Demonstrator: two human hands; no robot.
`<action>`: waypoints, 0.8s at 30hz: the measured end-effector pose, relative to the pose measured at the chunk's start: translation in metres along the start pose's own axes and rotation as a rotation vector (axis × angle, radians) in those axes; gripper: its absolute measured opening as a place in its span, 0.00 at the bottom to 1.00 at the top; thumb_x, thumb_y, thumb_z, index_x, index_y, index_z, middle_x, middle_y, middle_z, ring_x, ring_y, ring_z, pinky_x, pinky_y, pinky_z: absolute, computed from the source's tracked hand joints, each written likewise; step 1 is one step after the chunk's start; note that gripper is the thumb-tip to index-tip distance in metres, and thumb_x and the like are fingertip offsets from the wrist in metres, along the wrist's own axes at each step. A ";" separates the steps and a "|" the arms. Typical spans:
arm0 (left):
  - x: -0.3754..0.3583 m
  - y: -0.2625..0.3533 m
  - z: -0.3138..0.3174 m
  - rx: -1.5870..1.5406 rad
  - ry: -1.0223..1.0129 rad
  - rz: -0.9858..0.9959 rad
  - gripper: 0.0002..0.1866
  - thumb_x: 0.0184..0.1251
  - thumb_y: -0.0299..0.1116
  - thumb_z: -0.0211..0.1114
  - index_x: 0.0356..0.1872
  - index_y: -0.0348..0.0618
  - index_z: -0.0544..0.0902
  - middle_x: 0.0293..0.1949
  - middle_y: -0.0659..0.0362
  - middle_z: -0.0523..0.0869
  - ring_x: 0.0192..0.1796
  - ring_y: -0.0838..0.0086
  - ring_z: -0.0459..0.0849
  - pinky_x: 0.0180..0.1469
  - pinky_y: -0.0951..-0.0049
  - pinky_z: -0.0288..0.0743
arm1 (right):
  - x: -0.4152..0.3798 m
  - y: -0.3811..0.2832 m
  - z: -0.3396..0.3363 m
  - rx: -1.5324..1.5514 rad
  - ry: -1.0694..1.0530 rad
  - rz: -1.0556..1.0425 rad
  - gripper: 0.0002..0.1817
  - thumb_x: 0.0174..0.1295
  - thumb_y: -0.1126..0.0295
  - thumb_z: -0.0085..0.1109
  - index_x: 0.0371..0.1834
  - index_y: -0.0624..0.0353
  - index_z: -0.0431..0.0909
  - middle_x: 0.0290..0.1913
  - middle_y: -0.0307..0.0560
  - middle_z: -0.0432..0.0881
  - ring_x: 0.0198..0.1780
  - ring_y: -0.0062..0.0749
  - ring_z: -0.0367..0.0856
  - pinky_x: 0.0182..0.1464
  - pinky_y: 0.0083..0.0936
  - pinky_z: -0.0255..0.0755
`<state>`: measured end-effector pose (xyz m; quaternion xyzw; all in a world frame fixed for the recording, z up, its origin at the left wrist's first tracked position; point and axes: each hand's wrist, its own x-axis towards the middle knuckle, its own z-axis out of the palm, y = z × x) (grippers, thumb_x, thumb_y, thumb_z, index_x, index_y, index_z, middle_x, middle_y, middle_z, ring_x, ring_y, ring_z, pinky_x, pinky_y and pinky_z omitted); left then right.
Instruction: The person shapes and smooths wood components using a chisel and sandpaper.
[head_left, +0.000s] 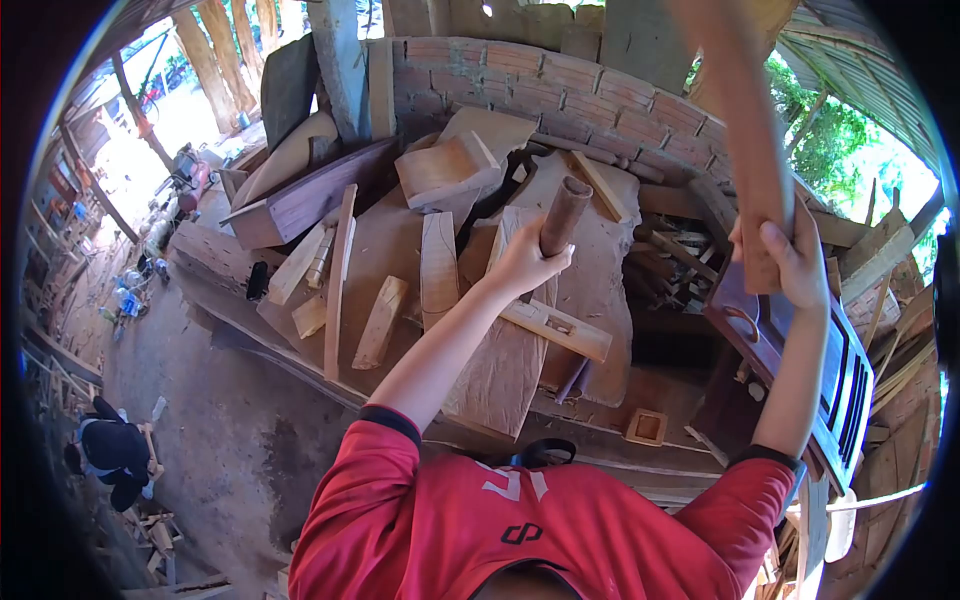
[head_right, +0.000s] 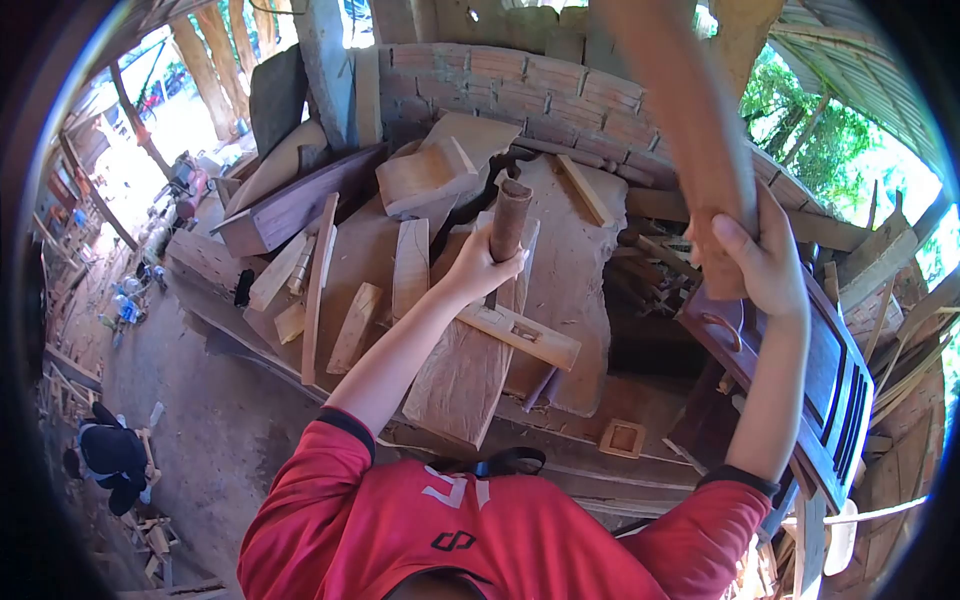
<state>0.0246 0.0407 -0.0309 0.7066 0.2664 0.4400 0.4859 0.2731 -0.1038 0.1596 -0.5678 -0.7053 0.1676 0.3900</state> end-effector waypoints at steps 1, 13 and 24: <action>0.001 -0.003 0.000 0.031 0.008 0.030 0.10 0.53 0.29 0.63 0.32 0.38 0.71 0.22 0.60 0.75 0.27 0.75 0.75 0.33 0.72 0.69 | 0.001 0.001 0.004 0.357 -0.006 0.011 0.39 0.51 0.50 0.63 0.53 0.75 0.64 0.38 0.55 0.79 0.44 0.40 0.77 0.50 0.31 0.69; 0.005 -0.015 0.001 0.025 0.026 0.057 0.12 0.51 0.29 0.64 0.35 0.37 0.74 0.24 0.56 0.78 0.28 0.72 0.77 0.35 0.71 0.70 | 0.005 0.009 0.012 0.296 0.035 -0.018 0.34 0.51 0.55 0.63 0.51 0.74 0.67 0.37 0.62 0.78 0.35 0.41 0.80 0.44 0.33 0.72; -0.002 0.007 -0.002 0.183 0.051 0.063 0.12 0.51 0.32 0.65 0.34 0.40 0.73 0.26 0.59 0.78 0.31 0.73 0.76 0.38 0.71 0.69 | -0.004 0.026 0.017 0.366 -0.053 -0.014 0.27 0.54 0.57 0.61 0.49 0.67 0.66 0.32 0.51 0.79 0.31 0.31 0.79 0.36 0.27 0.73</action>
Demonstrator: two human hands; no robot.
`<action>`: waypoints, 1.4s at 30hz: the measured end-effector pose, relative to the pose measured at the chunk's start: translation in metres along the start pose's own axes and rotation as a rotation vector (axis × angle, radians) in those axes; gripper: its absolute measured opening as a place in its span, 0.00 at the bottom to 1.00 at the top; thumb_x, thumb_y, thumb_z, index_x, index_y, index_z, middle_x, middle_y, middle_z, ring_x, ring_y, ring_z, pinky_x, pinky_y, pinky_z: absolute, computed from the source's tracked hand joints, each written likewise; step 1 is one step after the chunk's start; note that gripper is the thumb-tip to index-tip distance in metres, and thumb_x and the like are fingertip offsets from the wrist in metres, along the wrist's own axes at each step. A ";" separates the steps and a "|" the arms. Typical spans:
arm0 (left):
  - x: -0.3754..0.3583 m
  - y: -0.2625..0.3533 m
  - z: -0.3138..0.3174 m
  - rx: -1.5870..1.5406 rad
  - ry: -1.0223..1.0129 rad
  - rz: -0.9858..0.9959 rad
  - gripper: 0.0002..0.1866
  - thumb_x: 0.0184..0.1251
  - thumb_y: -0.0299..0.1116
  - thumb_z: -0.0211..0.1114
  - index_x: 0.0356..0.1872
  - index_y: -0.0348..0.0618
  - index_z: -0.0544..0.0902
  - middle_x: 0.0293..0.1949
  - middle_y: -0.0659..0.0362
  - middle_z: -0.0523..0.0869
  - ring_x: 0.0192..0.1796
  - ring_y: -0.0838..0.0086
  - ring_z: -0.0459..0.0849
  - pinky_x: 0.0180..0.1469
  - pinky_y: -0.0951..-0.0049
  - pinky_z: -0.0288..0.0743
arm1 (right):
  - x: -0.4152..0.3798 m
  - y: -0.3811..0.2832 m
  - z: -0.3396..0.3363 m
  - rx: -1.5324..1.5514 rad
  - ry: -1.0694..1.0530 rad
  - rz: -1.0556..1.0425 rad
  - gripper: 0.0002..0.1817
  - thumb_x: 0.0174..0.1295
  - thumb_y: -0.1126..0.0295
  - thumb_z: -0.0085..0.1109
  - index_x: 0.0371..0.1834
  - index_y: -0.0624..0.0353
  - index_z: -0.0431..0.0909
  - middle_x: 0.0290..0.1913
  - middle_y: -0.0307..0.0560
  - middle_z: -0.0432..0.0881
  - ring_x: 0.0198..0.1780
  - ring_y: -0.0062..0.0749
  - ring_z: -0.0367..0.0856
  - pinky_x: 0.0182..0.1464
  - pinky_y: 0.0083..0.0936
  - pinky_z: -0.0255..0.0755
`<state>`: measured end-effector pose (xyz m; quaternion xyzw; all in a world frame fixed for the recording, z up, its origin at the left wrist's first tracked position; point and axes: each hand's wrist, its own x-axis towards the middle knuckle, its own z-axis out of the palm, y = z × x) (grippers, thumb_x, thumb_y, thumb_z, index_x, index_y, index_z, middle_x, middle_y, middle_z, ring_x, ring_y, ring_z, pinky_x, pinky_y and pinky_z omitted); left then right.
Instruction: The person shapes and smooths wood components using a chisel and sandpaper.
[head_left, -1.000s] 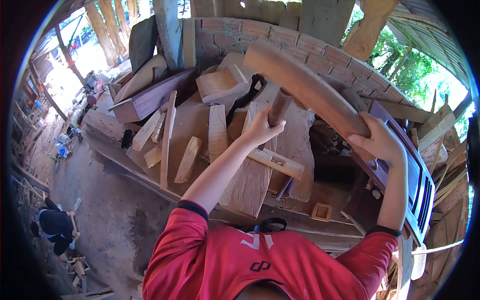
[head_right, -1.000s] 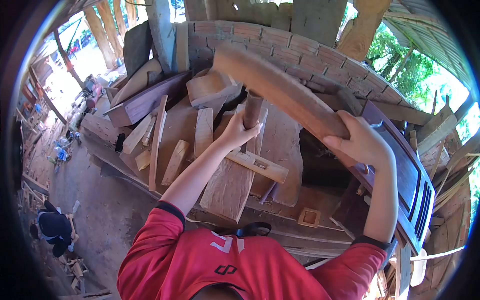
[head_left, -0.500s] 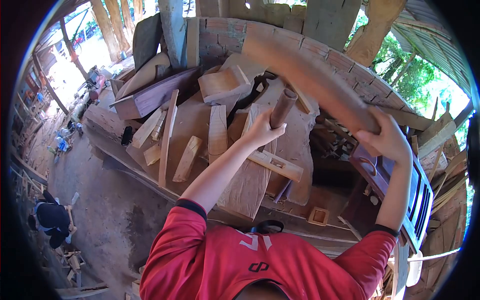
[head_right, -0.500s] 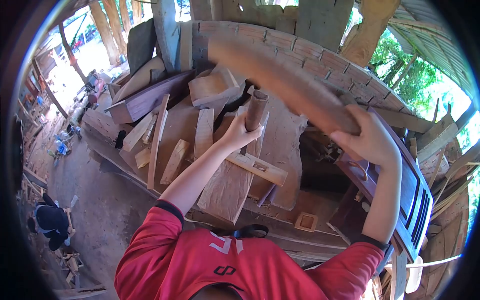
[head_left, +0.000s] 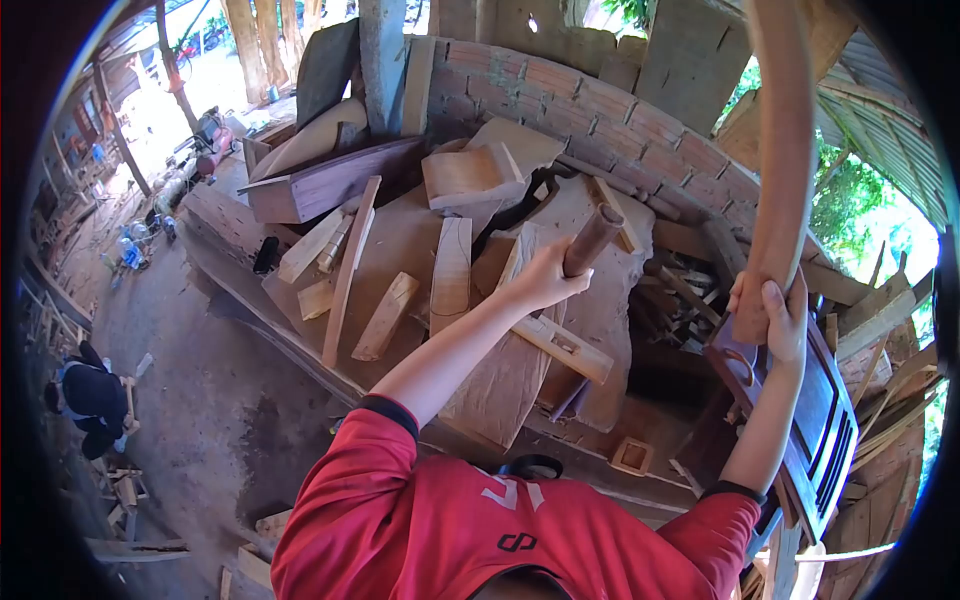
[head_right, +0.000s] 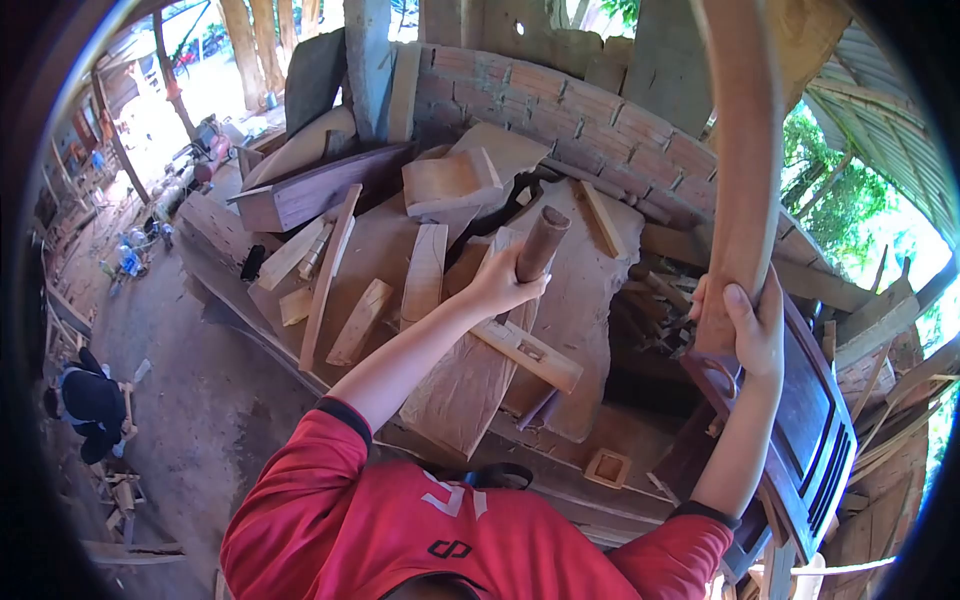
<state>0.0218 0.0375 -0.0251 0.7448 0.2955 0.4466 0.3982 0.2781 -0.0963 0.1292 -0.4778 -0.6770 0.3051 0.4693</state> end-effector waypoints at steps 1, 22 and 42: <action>-0.001 0.000 0.000 0.001 -0.006 -0.011 0.12 0.51 0.32 0.65 0.34 0.40 0.73 0.26 0.59 0.78 0.31 0.73 0.76 0.38 0.71 0.69 | 0.000 0.005 0.002 0.087 -0.003 -0.099 0.28 0.55 0.57 0.60 0.50 0.67 0.65 0.31 0.50 0.79 0.29 0.29 0.79 0.34 0.26 0.74; 0.004 -0.013 0.011 -0.035 0.045 0.053 0.12 0.50 0.30 0.64 0.33 0.38 0.73 0.24 0.57 0.76 0.29 0.71 0.74 0.37 0.70 0.68 | 0.003 0.000 0.005 -0.480 0.007 -0.103 0.29 0.50 0.59 0.65 0.46 0.73 0.69 0.37 0.54 0.78 0.36 0.38 0.80 0.41 0.33 0.71; 0.003 -0.021 0.011 -0.047 0.023 0.018 0.13 0.52 0.29 0.63 0.39 0.39 0.73 0.27 0.56 0.76 0.32 0.72 0.74 0.40 0.71 0.69 | -0.066 0.207 0.122 -0.750 0.085 0.700 0.18 0.51 0.63 0.60 0.42 0.63 0.76 0.40 0.60 0.80 0.45 0.53 0.78 0.46 0.40 0.72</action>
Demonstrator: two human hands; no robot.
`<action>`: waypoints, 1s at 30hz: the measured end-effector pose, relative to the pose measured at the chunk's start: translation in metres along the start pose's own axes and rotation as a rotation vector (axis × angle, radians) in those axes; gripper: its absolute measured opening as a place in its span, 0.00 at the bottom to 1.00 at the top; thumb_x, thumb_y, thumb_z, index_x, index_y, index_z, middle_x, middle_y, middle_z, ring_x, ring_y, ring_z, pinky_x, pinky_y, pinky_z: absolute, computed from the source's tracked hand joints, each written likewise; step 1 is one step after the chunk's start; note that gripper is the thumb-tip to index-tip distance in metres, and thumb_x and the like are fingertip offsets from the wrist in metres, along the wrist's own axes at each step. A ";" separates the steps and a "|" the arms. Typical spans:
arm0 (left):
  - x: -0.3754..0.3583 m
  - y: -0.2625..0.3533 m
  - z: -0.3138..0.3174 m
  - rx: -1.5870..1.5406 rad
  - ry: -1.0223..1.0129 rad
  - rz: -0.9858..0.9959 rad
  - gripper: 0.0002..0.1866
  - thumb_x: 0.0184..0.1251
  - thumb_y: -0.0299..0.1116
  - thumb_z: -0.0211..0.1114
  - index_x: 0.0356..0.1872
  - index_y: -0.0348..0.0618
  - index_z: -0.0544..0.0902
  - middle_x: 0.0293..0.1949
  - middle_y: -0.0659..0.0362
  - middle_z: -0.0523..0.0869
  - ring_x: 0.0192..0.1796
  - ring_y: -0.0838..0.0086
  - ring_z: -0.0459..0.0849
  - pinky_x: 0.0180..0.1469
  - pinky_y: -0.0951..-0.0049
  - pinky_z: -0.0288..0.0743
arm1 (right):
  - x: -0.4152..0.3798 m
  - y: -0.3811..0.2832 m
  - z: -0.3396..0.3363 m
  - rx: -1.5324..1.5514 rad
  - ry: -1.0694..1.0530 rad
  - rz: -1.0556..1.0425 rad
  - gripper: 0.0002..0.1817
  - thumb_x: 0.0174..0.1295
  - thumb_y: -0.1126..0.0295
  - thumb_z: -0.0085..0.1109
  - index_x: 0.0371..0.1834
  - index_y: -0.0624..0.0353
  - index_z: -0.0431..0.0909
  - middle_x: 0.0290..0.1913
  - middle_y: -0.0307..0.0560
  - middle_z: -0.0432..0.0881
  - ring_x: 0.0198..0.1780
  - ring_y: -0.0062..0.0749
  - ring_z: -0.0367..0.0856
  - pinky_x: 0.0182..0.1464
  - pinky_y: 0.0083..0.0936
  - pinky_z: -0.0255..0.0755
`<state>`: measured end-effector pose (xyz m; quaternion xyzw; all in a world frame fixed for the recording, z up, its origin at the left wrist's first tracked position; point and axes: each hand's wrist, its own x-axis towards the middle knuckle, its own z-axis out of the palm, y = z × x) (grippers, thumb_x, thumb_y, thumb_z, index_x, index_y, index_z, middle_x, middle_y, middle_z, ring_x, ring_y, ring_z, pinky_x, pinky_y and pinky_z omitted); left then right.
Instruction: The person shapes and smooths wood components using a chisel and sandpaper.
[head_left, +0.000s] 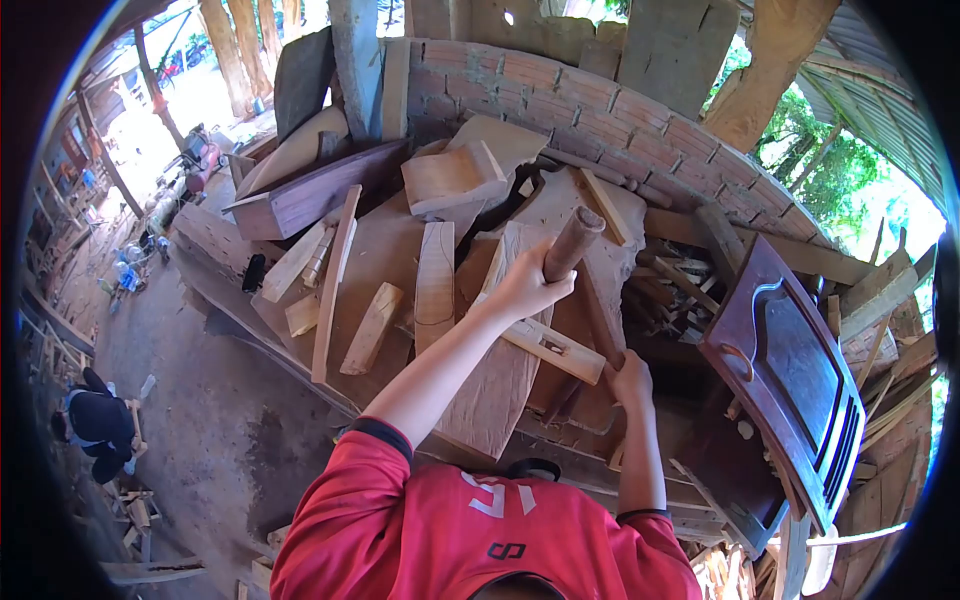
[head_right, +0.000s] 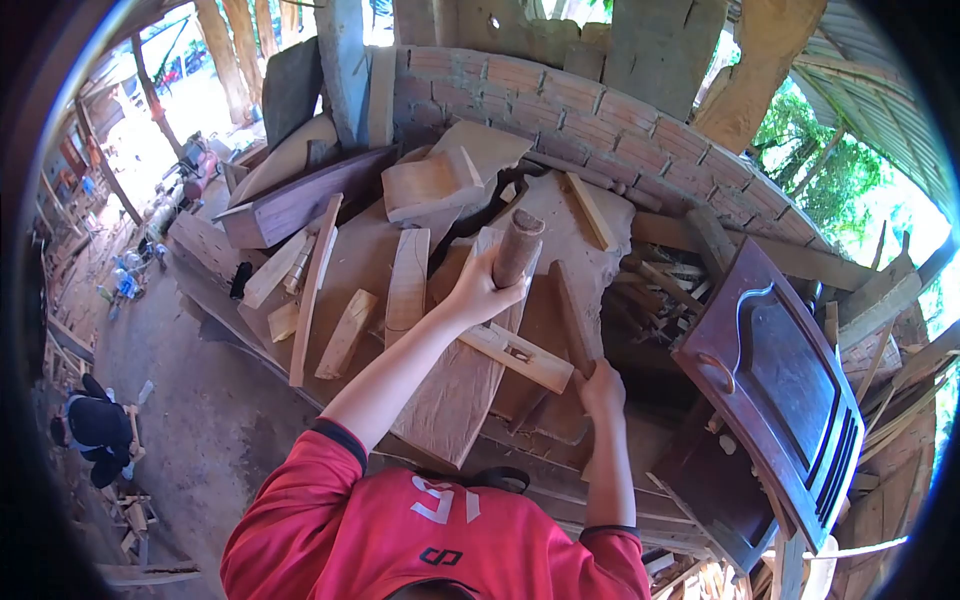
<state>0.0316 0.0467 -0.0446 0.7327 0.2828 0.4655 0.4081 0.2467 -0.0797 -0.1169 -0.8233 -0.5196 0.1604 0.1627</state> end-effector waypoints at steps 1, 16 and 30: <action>0.000 0.000 0.001 -0.007 -0.004 -0.004 0.13 0.52 0.29 0.63 0.39 0.39 0.73 0.27 0.56 0.76 0.32 0.72 0.74 0.40 0.71 0.69 | -0.004 -0.003 0.004 -0.004 -0.002 0.007 0.18 0.51 0.63 0.60 0.42 0.63 0.76 0.40 0.60 0.80 0.45 0.53 0.78 0.46 0.40 0.72; -0.003 0.005 0.001 -0.043 0.028 0.014 0.12 0.52 0.30 0.64 0.35 0.38 0.72 0.25 0.55 0.76 0.30 0.71 0.73 0.37 0.70 0.69 | 0.039 -0.005 -0.040 0.369 0.028 -0.291 0.13 0.54 0.75 0.54 0.42 0.67 0.74 0.47 0.56 0.77 0.53 0.38 0.75 0.58 0.26 0.64; -0.015 -0.018 -0.018 0.159 -0.040 0.057 0.24 0.50 0.43 0.69 0.43 0.40 0.71 0.34 0.54 0.79 0.39 0.64 0.78 0.44 0.68 0.70 | 0.055 -0.199 -0.083 1.269 -0.309 -0.850 0.09 0.56 0.70 0.61 0.30 0.62 0.72 0.22 0.39 0.75 0.25 0.24 0.75 0.30 0.22 0.69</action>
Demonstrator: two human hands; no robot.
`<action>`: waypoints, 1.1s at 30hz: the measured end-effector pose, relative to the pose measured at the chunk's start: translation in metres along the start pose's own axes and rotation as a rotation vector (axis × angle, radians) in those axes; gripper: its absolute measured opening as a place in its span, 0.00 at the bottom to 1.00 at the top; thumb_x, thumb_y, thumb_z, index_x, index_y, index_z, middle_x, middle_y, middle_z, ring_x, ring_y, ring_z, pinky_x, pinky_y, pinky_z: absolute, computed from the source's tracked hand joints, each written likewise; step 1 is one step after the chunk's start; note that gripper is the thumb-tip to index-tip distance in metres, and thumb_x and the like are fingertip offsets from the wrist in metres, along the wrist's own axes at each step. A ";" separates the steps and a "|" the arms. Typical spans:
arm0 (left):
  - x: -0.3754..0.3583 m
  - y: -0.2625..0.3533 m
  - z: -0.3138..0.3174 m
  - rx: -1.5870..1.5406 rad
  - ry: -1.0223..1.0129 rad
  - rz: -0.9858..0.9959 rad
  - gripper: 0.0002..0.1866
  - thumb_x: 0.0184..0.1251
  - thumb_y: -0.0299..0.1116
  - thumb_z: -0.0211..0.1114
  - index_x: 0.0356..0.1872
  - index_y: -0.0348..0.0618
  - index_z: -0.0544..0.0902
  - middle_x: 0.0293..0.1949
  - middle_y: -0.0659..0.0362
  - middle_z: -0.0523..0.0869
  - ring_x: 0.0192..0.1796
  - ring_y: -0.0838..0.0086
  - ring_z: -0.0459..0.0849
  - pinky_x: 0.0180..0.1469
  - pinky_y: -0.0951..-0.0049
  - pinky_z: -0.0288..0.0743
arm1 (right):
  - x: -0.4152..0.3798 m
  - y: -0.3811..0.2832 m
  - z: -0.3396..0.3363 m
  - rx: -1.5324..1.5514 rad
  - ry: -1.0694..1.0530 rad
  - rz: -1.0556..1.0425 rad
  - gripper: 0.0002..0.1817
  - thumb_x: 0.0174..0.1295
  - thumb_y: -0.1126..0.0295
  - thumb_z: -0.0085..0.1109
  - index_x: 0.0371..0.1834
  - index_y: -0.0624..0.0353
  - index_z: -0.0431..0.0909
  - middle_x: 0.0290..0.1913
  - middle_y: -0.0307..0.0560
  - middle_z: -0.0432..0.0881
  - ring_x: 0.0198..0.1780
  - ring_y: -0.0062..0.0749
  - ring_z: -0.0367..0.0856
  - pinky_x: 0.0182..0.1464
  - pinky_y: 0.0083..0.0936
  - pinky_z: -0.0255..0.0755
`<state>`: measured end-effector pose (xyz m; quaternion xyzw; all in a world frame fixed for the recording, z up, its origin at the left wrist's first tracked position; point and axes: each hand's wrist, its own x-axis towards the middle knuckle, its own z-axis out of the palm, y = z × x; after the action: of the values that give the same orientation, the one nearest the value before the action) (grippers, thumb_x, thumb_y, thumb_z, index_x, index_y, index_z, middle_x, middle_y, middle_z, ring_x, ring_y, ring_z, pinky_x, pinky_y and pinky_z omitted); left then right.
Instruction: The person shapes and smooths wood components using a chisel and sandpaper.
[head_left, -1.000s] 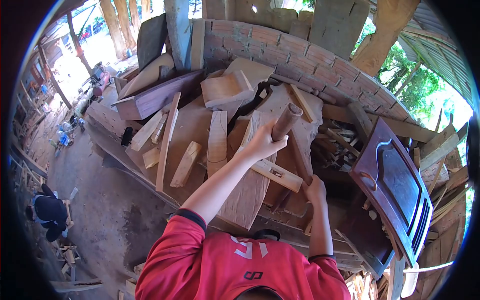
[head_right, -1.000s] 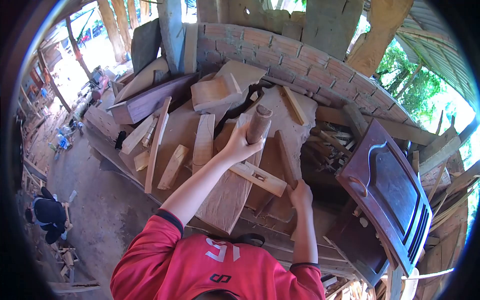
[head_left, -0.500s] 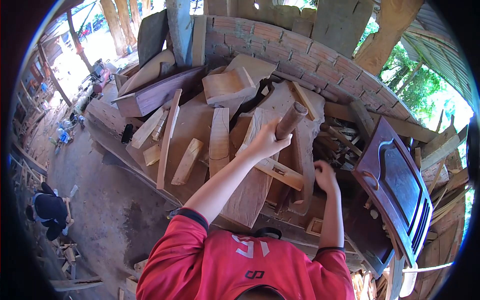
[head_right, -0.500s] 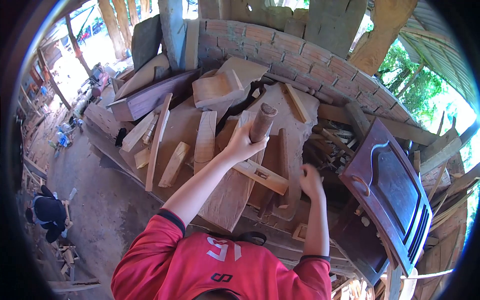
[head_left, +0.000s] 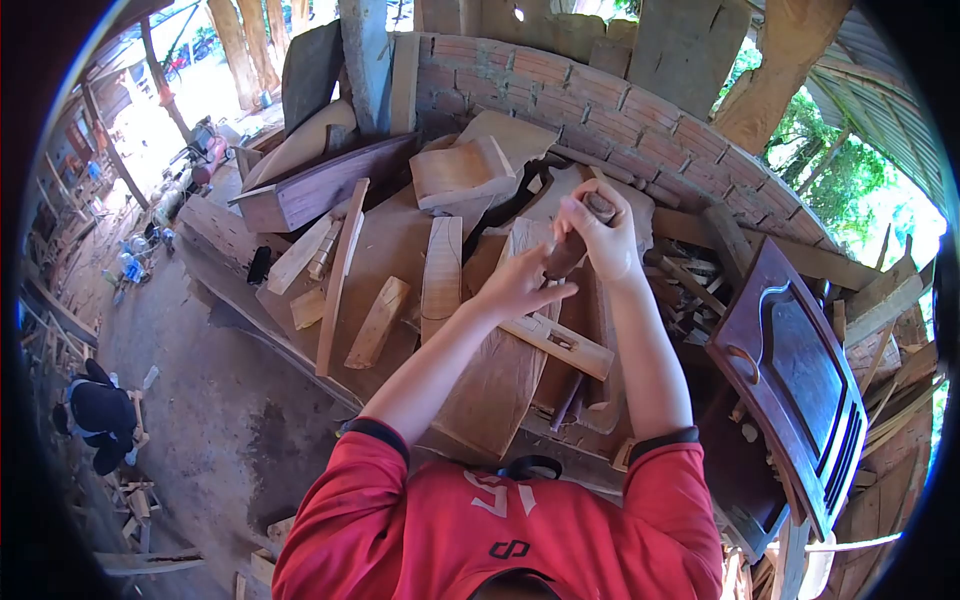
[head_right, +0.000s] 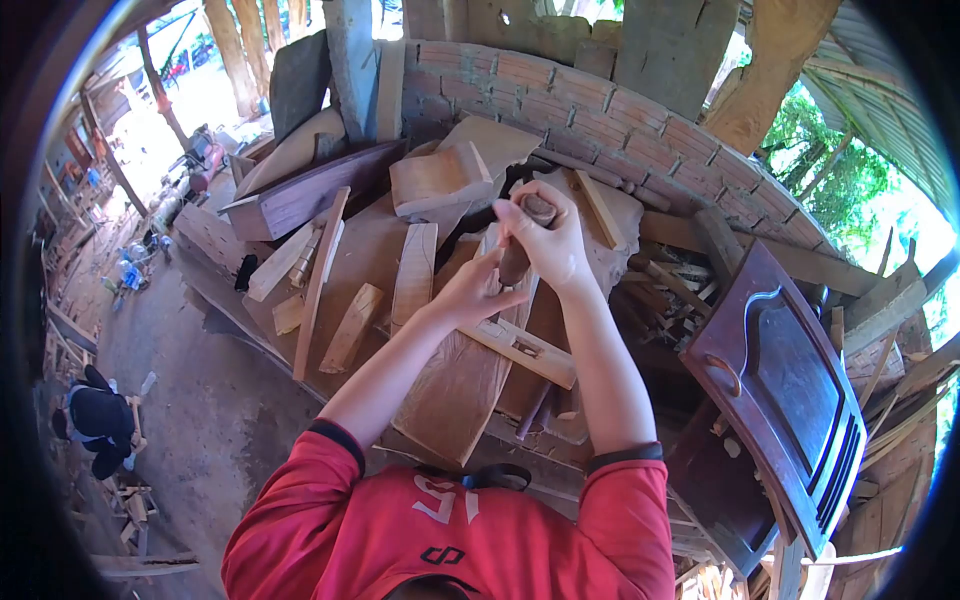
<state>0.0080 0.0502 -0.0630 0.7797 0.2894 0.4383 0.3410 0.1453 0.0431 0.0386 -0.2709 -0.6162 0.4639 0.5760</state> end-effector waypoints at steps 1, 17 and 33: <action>-0.006 -0.005 -0.010 0.242 -0.034 0.039 0.30 0.48 0.47 0.70 0.48 0.42 0.71 0.39 0.53 0.80 0.44 0.62 0.79 0.47 0.66 0.70 | 0.001 0.005 -0.002 0.000 -0.001 -0.001 0.09 0.56 0.70 0.61 0.30 0.62 0.72 0.22 0.39 0.75 0.25 0.24 0.75 0.30 0.22 0.69; -0.059 -0.059 -0.012 0.574 -0.337 -0.250 0.49 0.40 0.73 0.59 0.63 0.52 0.68 0.68 0.48 0.56 0.72 0.49 0.45 0.67 0.46 0.47 | 0.016 0.028 -0.023 0.225 0.299 0.001 0.10 0.59 0.69 0.56 0.26 0.58 0.67 0.17 0.39 0.68 0.16 0.24 0.67 0.22 0.23 0.64; -0.054 -0.063 -0.016 0.556 -0.377 -0.225 0.49 0.38 0.71 0.63 0.63 0.52 0.68 0.69 0.50 0.54 0.72 0.50 0.43 0.68 0.50 0.47 | 0.040 0.065 -0.072 0.270 0.601 0.228 0.12 0.58 0.63 0.56 0.28 0.55 0.65 0.18 0.36 0.67 0.16 0.23 0.66 0.24 0.27 0.65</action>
<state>-0.0399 0.0521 -0.1329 0.8732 0.4136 0.1508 0.2093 0.1937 0.1238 -0.0072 -0.3837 -0.3177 0.5023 0.7068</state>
